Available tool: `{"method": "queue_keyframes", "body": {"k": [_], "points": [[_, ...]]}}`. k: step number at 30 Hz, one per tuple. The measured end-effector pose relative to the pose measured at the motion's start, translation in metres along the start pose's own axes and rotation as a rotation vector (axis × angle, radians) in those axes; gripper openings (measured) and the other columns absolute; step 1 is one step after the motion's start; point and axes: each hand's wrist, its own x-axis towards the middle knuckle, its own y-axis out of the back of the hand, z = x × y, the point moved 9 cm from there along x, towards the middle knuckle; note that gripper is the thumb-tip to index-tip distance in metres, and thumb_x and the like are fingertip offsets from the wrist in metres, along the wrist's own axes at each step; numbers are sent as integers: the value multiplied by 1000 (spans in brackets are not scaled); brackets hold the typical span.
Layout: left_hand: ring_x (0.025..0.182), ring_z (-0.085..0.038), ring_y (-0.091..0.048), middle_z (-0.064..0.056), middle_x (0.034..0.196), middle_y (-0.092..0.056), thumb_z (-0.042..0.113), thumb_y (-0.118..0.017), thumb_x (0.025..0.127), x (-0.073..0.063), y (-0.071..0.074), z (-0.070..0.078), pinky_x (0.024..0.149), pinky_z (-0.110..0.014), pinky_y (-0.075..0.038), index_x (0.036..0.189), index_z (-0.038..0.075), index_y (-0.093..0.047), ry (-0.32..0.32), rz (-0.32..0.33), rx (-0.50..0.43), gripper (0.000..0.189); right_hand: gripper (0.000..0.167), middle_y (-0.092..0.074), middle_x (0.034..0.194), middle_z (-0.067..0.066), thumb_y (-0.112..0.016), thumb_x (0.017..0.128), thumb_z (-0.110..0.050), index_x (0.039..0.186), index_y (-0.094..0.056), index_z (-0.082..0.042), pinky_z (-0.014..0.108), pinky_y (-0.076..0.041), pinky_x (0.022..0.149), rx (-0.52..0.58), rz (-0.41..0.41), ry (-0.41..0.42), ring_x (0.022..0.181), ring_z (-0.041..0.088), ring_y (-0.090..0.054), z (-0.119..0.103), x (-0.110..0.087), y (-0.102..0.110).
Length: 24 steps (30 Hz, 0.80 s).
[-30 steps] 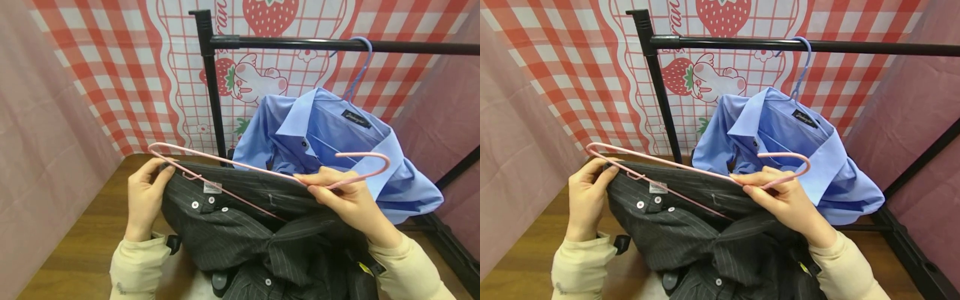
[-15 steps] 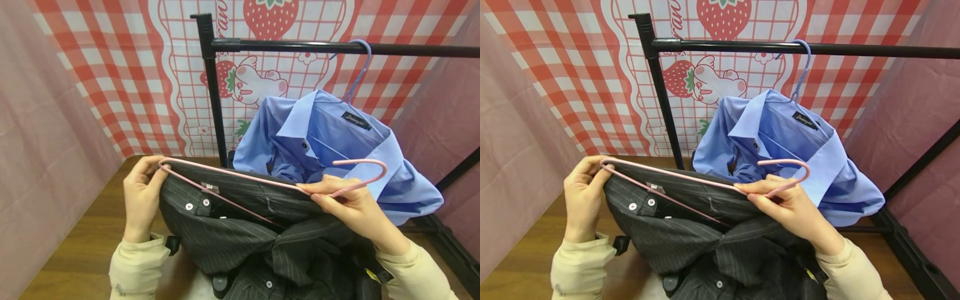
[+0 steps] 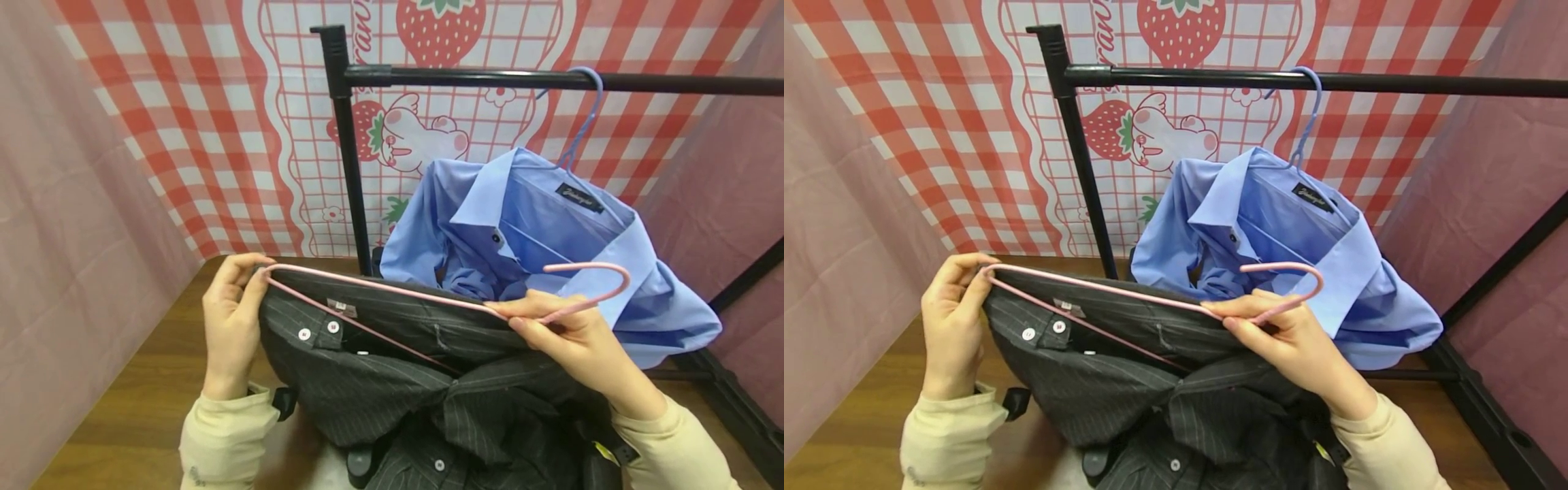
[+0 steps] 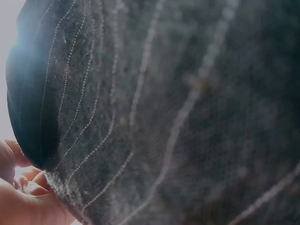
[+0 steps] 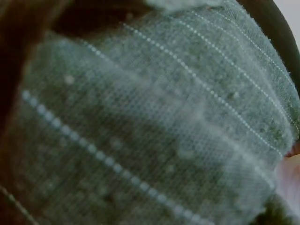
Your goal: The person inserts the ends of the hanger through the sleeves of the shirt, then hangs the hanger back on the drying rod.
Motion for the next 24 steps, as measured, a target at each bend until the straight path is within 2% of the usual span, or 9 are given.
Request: {"method": "queue_keyframes", "body": {"k": [6,10,13,16,20,24], "points": [[71,-8,-59,-4,82,-64,-3,-51,89,0,1,-1,59,-18,-48,94,-3,-60,20,22,-86,11,32,-66,103,1,-52,81,16,108,-64,3,22,-35,58,3,-5,-3,75,6,-47,-1,0,1],[69,-10,-59,-7,81,-64,-5,-51,88,-1,1,7,57,-18,-47,94,-8,-58,-28,15,-113,10,33,-66,104,2,-51,81,17,107,-64,3,21,-36,63,1,-6,-1,78,7,-50,-1,0,3],[68,-9,-58,-6,81,-64,-6,-50,88,-2,1,12,57,-18,-46,95,-11,-57,-70,-2,-68,11,33,-66,107,3,-51,80,18,106,-65,3,21,-37,65,1,-9,-16,80,8,-51,0,0,5],[68,-7,-57,-2,82,-65,-5,-50,88,-2,0,12,58,-17,-45,96,-12,-56,-76,-17,63,12,33,-66,94,0,-50,80,19,105,-65,3,20,-36,59,-10,-1,-42,73,7,-50,2,1,9],[65,-3,-56,5,84,-66,-2,-52,88,-2,-1,10,55,-15,-43,99,-8,-59,-79,-51,304,14,31,-59,81,-2,-51,80,18,103,-65,2,20,-33,54,-81,6,-90,68,5,-47,3,3,13],[60,0,-50,3,84,-66,-3,-54,87,-3,-3,12,51,-14,-38,100,0,-63,-127,-93,494,16,30,-59,83,-5,-54,81,15,102,-67,-2,19,-36,58,-211,-7,-142,72,3,-48,5,2,14]]}}
